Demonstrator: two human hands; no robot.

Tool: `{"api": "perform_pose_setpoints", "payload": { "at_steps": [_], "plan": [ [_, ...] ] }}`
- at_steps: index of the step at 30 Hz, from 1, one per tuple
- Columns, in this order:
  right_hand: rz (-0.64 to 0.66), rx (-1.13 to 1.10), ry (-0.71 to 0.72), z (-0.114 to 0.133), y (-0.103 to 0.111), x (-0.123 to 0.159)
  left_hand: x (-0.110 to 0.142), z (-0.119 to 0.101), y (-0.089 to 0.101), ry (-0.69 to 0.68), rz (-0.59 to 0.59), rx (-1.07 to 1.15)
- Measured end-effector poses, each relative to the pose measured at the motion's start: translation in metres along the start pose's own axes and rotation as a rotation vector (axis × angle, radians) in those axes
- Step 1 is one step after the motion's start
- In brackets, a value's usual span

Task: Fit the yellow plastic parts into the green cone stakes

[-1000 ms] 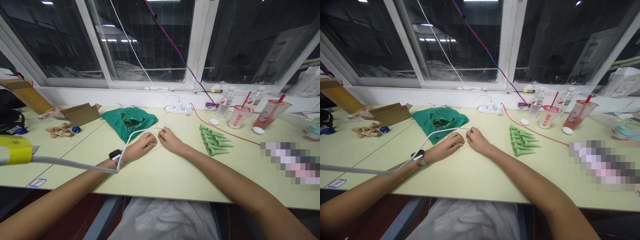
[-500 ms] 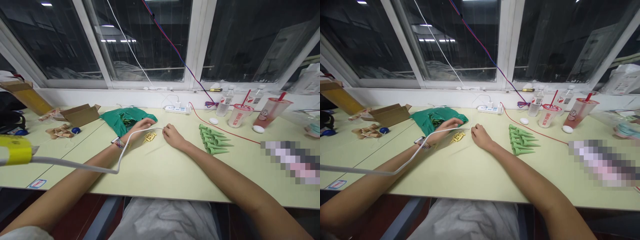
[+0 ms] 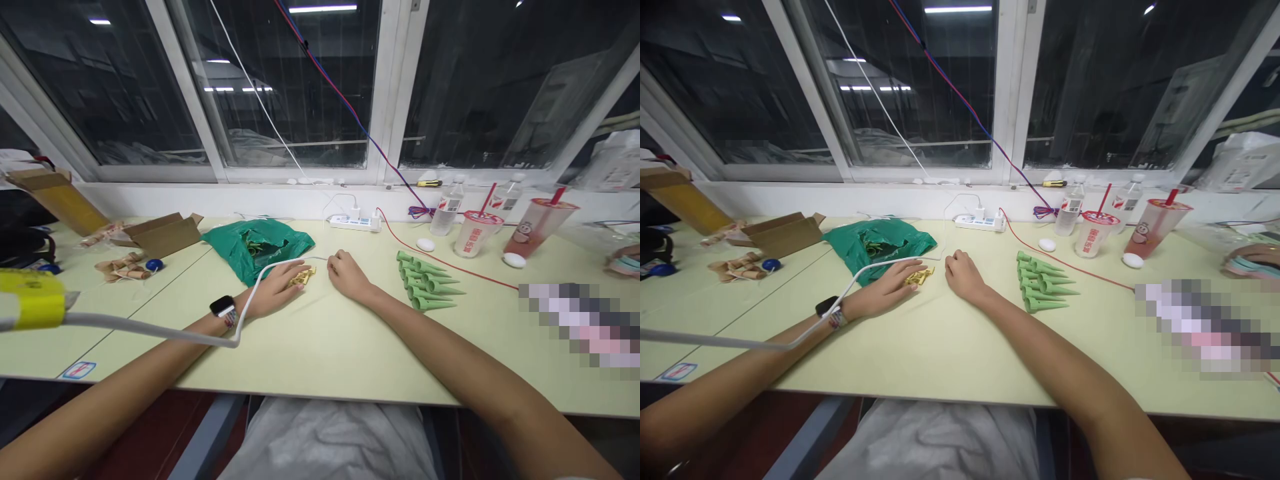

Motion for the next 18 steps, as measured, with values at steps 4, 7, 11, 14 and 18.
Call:
{"api": "perform_pose_setpoints", "payload": {
  "at_steps": [4,7,11,14,18],
  "plan": [
    [0.003,0.034,-0.010,-0.001,0.002,0.000,-0.030,-0.009,-0.005,-0.041,-0.020,0.037],
    [0.010,0.046,-0.013,-0.001,0.003,-0.001,-0.045,-0.015,-0.011,-0.086,-0.037,0.027],
    [0.031,0.067,-0.023,-0.001,0.004,-0.001,-0.056,-0.012,-0.016,-0.110,-0.056,0.047],
    [0.050,0.104,-0.029,0.000,0.005,-0.001,-0.062,-0.004,-0.016,-0.080,-0.085,0.082],
    [0.078,0.158,-0.029,0.001,0.007,-0.002,-0.069,0.002,-0.017,-0.072,-0.100,0.096]
  ]
}}
Point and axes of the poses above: each hand's wrist, its own x-axis away from the middle knuckle, its own y-axis out of the back of the hand, z = x × y, the point moved 8 cm from there along -x, towards the middle knuckle, and after that the axes turned 5 degrees about y, right-handed, at the moved point
